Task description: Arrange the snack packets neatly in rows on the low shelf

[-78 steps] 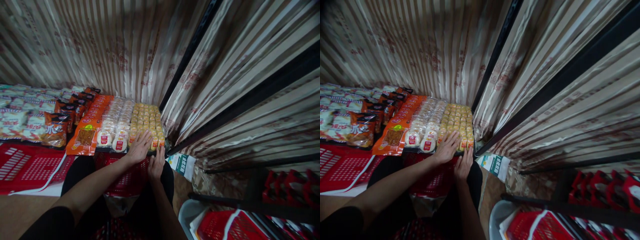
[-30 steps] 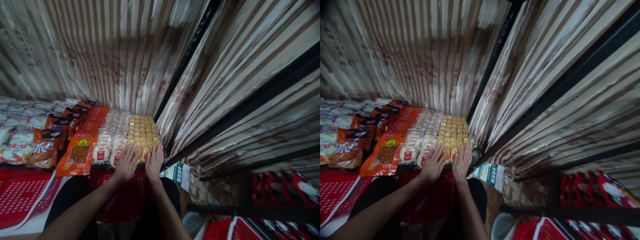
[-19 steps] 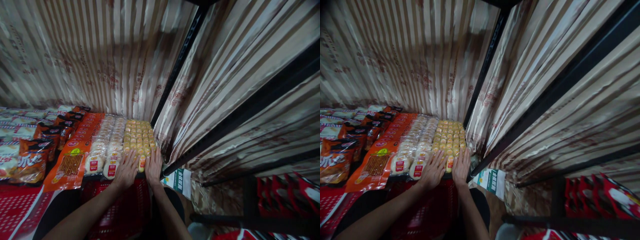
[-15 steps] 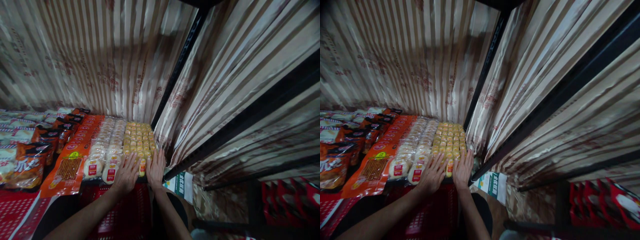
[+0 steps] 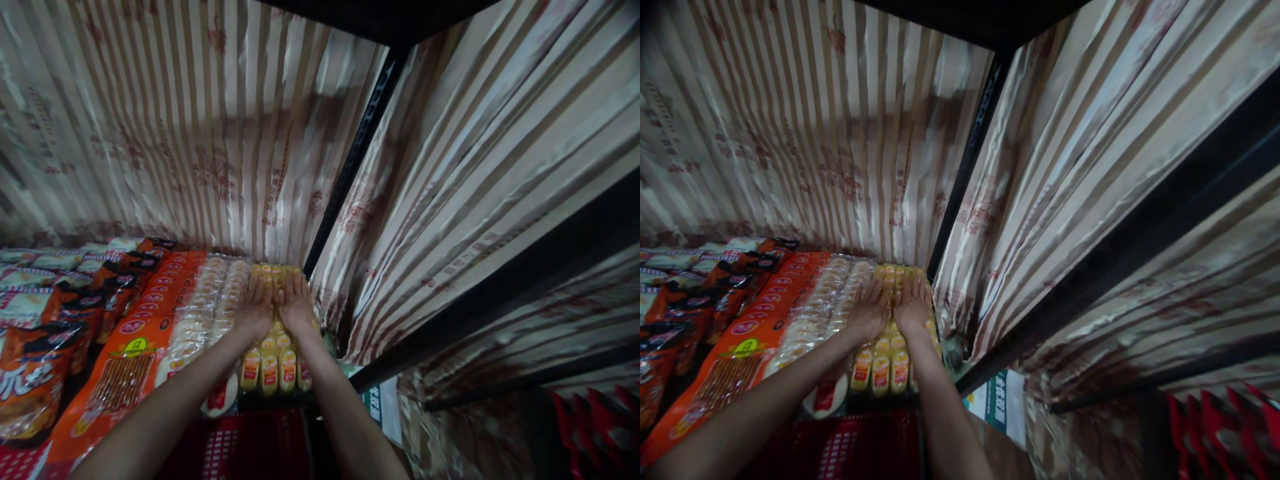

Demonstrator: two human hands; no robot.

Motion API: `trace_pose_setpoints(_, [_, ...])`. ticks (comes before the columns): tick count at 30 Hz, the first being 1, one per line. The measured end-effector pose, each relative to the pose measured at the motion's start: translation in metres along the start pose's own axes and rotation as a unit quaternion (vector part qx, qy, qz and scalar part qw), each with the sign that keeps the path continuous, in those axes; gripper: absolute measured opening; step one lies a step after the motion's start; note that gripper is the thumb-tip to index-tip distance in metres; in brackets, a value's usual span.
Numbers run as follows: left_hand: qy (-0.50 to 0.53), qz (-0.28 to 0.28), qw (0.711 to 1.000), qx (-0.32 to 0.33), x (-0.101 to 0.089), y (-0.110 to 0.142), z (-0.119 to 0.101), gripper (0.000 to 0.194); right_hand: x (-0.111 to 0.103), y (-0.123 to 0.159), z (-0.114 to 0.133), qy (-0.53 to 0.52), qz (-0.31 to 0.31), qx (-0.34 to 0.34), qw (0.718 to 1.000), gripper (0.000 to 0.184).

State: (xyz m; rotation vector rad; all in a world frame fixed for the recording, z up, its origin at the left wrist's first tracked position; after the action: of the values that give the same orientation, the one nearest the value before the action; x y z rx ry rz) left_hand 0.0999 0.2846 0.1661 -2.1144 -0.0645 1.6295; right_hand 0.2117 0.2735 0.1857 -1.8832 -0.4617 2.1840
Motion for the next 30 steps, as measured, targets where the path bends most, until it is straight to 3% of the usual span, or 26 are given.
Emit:
trace_pose_setpoints(6, [0.012, 0.006, 1.000, -0.007, 0.034, -0.036, 0.007, 0.048, 0.022, -0.036, -0.011, 0.009, 0.080, 0.010, 0.997, 0.048])
trace_pose_setpoints(14, [0.012, -0.013, 1.000, 0.003, 0.058, -0.065, 0.008, 0.045, 0.048, -0.063, -0.027, 0.012, 0.097, 0.006, 0.995, 0.048])
trace_pose_setpoints(30, [-0.014, -0.004, 1.000, 0.025, 0.067, -0.098, 0.007, 0.040, 0.062, -0.091, -0.038, -0.008, 0.119, -0.008, 0.993, 0.047])
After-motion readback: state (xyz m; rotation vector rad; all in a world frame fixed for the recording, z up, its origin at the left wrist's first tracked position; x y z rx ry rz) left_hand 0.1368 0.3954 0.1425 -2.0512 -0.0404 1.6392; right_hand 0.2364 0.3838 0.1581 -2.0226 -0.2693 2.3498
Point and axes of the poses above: each hand's wrist, its own y-axis away from the middle knuckle, its own x-axis out of the palm, z = x × y, the point moved 5 cm from there along -y, towards the middle knuckle, and after that the axes turned 12 degrees about -x, right-handed, at the moved point
